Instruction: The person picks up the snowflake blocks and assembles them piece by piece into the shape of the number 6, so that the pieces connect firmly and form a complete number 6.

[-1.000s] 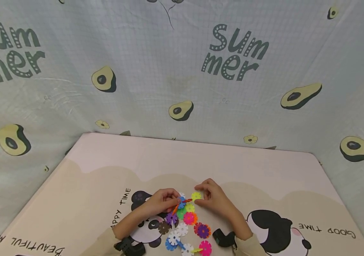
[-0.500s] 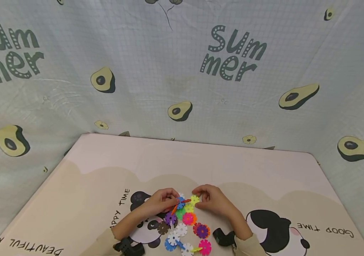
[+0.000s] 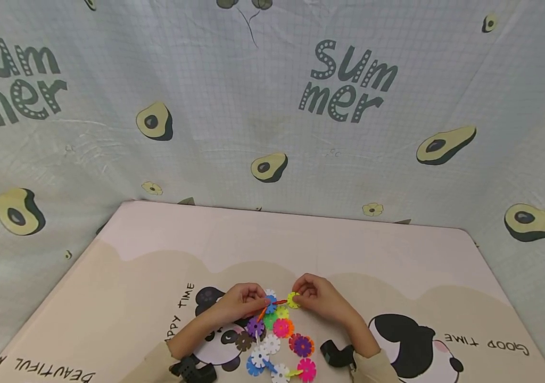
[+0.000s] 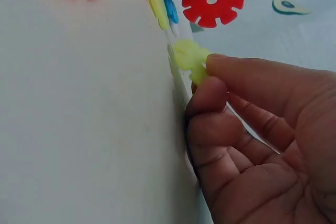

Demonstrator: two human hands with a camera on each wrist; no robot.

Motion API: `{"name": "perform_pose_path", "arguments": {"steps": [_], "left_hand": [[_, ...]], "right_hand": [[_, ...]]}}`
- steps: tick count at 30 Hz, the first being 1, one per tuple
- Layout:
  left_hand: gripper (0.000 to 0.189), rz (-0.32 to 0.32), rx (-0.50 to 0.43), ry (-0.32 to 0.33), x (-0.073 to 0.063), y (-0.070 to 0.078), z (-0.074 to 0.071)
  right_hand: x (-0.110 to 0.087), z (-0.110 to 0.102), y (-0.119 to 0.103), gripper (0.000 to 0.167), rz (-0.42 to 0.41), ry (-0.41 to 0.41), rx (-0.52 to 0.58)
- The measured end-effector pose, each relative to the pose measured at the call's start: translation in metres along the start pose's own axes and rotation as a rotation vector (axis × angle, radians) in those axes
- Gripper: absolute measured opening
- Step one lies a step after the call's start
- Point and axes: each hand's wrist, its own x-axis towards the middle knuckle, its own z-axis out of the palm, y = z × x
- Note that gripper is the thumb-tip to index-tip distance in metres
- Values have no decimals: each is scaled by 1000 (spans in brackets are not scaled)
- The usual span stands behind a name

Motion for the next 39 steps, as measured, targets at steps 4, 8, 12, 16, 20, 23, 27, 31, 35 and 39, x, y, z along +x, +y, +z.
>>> {"name": "perform_pose_path", "arguments": {"steps": [4, 8, 12, 16, 20, 23, 27, 31, 35, 39], "left_hand": [[24, -8, 12, -3, 0, 1, 0], [24, 0, 17, -6, 0, 2, 0], [22, 19, 20, 1, 0, 0, -1], [21, 20, 32, 10, 0, 0, -1], [21, 16, 37, 8, 1, 0, -2], [21, 16, 34, 1, 1, -2, -2], [22, 15, 35, -13, 2, -3, -2], [22, 31, 43, -17, 1, -3, -2], [22, 40, 48, -1, 1, -3, -1], [22, 24, 41, 11, 0, -2, 1]], "right_hand": [[0, -1, 2, 20, 62, -8, 115], [0, -4, 4, 26, 98, -14, 217], [0, -5, 5, 29, 116, -17, 289], [2, -4, 6, 29, 135, -18, 319], [4, -1, 6, 29, 160, -21, 342], [5, 2, 5, 30, 182, -12, 355], [4, 4, 3, 30, 192, 3, 357], [3, 5, 2, 28, 175, 13, 359], [3, 7, 1, 28, 156, 31, 361], [3, 9, -1, 29, 155, 48, 371]]}}
